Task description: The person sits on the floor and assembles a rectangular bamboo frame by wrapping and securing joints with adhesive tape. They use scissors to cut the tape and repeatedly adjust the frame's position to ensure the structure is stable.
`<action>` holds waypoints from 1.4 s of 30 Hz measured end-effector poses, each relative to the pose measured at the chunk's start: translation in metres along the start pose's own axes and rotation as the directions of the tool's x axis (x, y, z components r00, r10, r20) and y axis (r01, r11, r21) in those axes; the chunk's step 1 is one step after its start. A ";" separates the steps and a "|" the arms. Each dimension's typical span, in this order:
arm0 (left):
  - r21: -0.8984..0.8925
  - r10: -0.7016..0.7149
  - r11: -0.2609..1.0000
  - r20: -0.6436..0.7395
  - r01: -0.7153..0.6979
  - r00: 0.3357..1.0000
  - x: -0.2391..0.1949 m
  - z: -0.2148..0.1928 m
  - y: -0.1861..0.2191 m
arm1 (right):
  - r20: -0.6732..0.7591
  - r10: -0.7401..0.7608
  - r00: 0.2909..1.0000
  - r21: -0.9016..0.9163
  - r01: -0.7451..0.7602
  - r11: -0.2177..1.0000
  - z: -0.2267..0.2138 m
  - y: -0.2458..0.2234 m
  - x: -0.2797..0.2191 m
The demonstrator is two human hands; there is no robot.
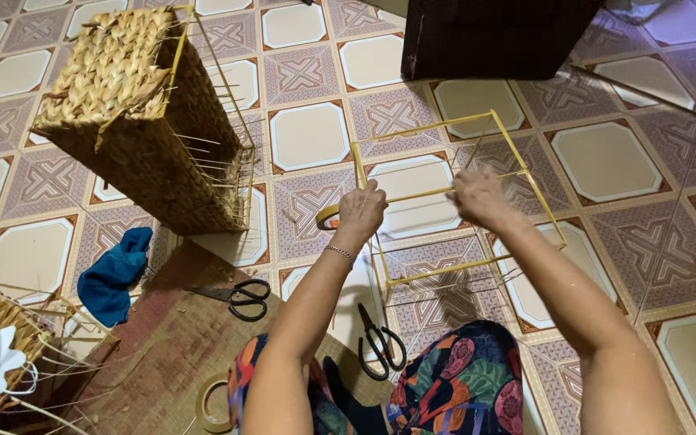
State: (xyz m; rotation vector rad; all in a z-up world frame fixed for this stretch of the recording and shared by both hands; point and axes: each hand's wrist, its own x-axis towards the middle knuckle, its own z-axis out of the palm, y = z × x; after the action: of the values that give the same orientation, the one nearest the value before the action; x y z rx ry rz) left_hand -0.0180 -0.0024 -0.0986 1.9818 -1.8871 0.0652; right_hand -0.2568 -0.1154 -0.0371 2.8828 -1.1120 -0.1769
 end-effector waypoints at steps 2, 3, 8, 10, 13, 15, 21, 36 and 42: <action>-0.026 -0.021 0.999 0.026 0.021 0.999 0.001 0.000 0.003 | -0.002 -0.012 1.000 0.187 0.012 0.982 0.012 -0.022 0.011; -0.039 -0.032 0.999 0.036 0.033 0.999 0.002 0.000 0.005 | 0.033 0.009 0.999 0.299 -0.018 0.954 0.020 -0.031 0.016; -0.069 -0.072 0.994 0.125 0.081 0.990 -0.004 -0.006 0.011 | -0.425 -0.179 0.887 0.376 0.353 0.857 0.059 -0.070 0.034; -0.152 -0.062 0.985 0.143 0.084 0.988 -0.008 -0.013 0.009 | -0.389 -0.106 0.915 0.479 0.299 0.825 0.056 -0.076 0.032; -0.343 0.006 0.938 0.143 0.043 0.990 -0.016 -0.027 0.005 | -0.305 -0.015 0.952 0.587 0.200 0.785 0.038 -0.078 0.022; -0.452 0.060 0.892 0.176 0.027 0.983 -0.021 -0.034 -0.002 | -0.156 0.064 0.986 0.593 0.042 0.804 0.032 -0.081 0.020; -0.487 -0.075 0.755 0.601 0.439 0.796 -0.044 -0.044 -0.062 | -0.088 0.169 0.982 0.600 -0.083 0.796 0.028 -0.082 0.020; -0.481 -0.194 0.653 0.641 0.585 0.743 -0.069 0.007 -0.067 | -0.038 0.196 0.980 0.647 -0.125 0.752 0.006 -0.114 0.031; -0.415 -0.258 0.658 0.659 0.628 0.707 -0.062 0.027 -0.053 | -0.122 0.260 0.958 0.658 -0.118 0.744 0.030 -0.100 0.035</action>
State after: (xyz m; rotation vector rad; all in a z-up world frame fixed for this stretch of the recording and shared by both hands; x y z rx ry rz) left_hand 0.0216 0.0479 -0.1553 2.0161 -1.2936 -1.2528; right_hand -0.1676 -0.0649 -0.0784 3.1823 -1.6847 0.6382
